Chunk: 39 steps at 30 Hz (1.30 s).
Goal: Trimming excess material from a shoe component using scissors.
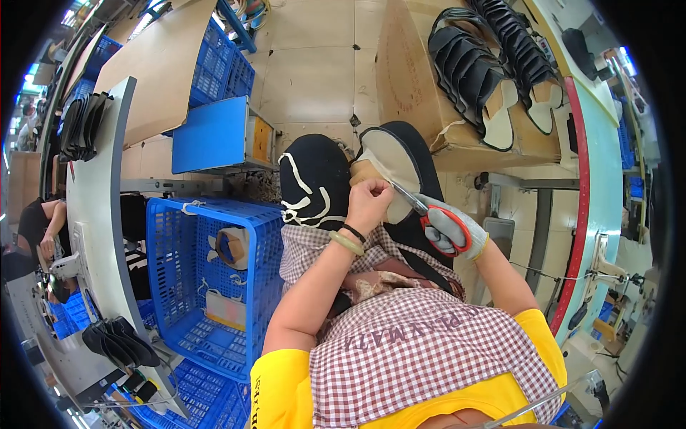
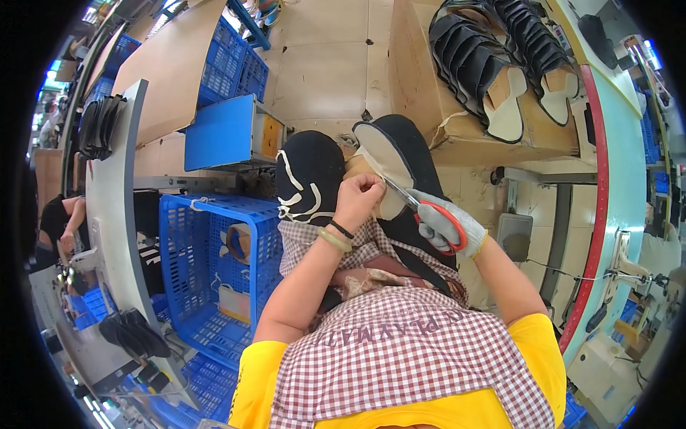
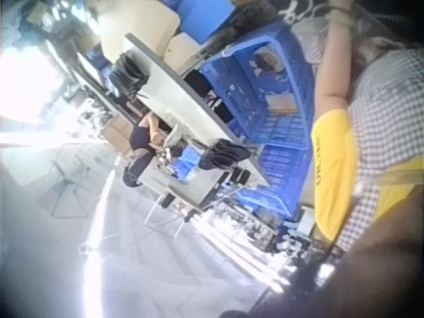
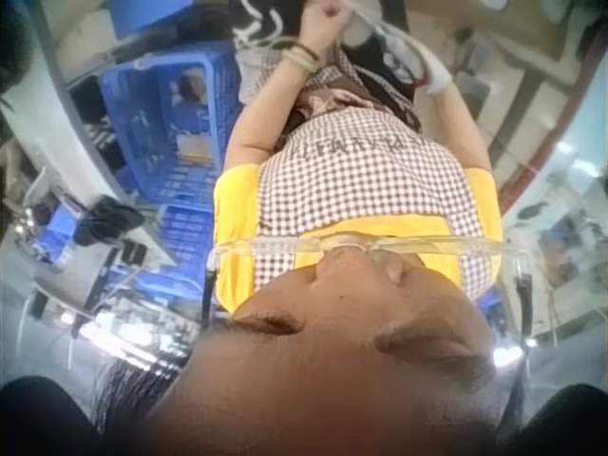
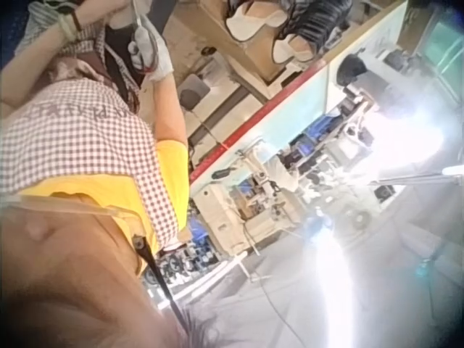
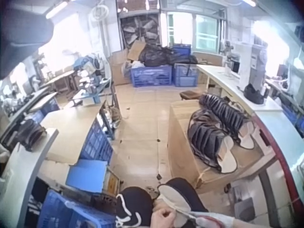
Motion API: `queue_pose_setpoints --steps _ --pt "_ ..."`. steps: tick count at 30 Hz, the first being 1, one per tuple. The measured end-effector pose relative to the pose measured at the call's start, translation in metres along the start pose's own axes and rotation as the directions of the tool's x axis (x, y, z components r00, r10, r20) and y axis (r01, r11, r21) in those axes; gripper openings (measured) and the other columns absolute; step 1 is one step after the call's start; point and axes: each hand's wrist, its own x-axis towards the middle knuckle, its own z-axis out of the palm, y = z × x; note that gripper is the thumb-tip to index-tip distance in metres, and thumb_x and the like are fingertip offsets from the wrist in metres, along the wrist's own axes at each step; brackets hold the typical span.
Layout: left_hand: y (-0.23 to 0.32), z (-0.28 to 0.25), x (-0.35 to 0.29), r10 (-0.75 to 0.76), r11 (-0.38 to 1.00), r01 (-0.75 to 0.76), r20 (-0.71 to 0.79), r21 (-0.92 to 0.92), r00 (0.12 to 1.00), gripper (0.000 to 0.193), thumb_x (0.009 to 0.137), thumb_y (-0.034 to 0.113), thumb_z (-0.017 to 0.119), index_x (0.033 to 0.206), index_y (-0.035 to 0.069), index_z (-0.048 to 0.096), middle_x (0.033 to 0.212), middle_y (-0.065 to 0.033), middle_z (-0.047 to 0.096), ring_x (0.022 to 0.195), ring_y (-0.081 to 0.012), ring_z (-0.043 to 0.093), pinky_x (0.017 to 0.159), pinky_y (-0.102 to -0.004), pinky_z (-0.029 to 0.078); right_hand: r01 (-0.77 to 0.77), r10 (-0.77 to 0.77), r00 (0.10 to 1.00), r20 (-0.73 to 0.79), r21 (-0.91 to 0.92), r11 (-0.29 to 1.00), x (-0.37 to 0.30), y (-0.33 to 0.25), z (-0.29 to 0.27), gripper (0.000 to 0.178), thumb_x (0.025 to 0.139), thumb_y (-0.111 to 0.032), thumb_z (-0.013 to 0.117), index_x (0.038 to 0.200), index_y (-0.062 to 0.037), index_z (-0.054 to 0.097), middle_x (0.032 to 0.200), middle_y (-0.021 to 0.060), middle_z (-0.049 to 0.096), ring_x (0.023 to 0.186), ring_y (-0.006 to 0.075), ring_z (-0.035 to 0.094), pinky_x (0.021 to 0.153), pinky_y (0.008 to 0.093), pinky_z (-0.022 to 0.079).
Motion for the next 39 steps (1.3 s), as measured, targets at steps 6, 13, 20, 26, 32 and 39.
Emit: queue_pose_setpoints --steps 6,13,20,26,32,39 --pt "0.005 -0.007 0.004 -0.102 0.98 0.126 0.151 -0.156 0.983 0.01 0.085 0.01 0.062 0.082 0.001 0.063 0.069 0.0018 0.059 0.057 -0.0045 0.052 0.054 -0.0186 0.041 -0.129 0.105 0.989 0.102 0.272 0.953 0.004 0.001 -0.011 0.056 0.097 -0.041 0.046 0.146 -0.0204 0.03 0.071 -0.0019 0.051 0.047 0.0023 0.039 0.042 0.0144 0.033" --pt "0.007 -0.012 0.007 -0.154 0.948 0.212 0.241 -0.238 0.958 0.009 0.084 0.01 0.063 0.083 0.001 0.063 0.07 0.001 0.06 0.059 -0.0053 0.054 0.056 -0.0188 0.044 -0.084 0.093 0.991 -0.092 0.093 0.992 0.0 -0.008 0.017 0.052 0.097 -0.035 0.047 0.145 -0.0224 0.032 0.067 -0.0021 0.051 0.042 0.0035 0.037 0.036 0.0178 0.031" --pt "-0.003 -0.018 0.011 -0.069 0.958 0.162 0.355 -0.238 0.932 0.008 0.085 0.011 0.063 0.084 0.003 0.063 0.074 0.0025 0.06 0.063 -0.0036 0.054 0.058 -0.0176 0.044 -0.159 0.163 0.961 -0.222 0.038 0.987 0.012 -0.019 0.035 0.052 0.094 -0.035 0.052 0.142 -0.0212 0.037 0.065 -0.0025 0.048 0.041 0.0041 0.038 0.036 0.0189 0.031" --pt "0.0 -0.021 0.009 -0.031 0.978 0.13 0.5 -0.165 0.865 0.006 0.083 0.008 0.061 0.083 0.002 0.063 0.075 0.0033 0.058 0.065 -0.0047 0.053 0.059 -0.019 0.044 -0.206 0.212 0.929 -0.304 0.053 0.977 0.032 -0.019 0.035 0.042 0.091 -0.042 0.055 0.124 -0.0169 0.051 0.067 -0.0019 0.049 0.042 0.0045 0.039 0.036 0.0191 0.031" --pt "0.003 -0.028 0.006 0.088 0.985 0.026 0.626 -0.171 0.775 0.006 0.08 0.004 0.06 0.084 -0.001 0.061 0.078 0.0021 0.058 0.071 -0.0047 0.053 0.063 -0.0196 0.044 -0.161 0.182 0.941 -0.284 0.094 0.982 0.053 -0.031 0.034 0.032 0.091 -0.044 0.055 0.102 -0.0138 0.055 0.067 -0.0013 0.05 0.045 0.005 0.041 0.037 0.0194 0.032" --pt "0.016 -0.047 -0.004 0.059 0.959 0.045 0.355 -0.28 0.933 0.015 0.079 0.001 0.054 0.093 0.002 0.051 0.07 -0.006 0.058 0.054 -0.012 0.059 0.046 -0.0251 0.047 -0.119 0.111 0.951 -0.289 -0.007 0.993 0.049 -0.028 0.038 0.027 0.094 -0.038 0.051 0.108 -0.0154 0.053 0.066 -0.0023 0.048 0.043 0.0047 0.039 0.037 0.019 0.031"
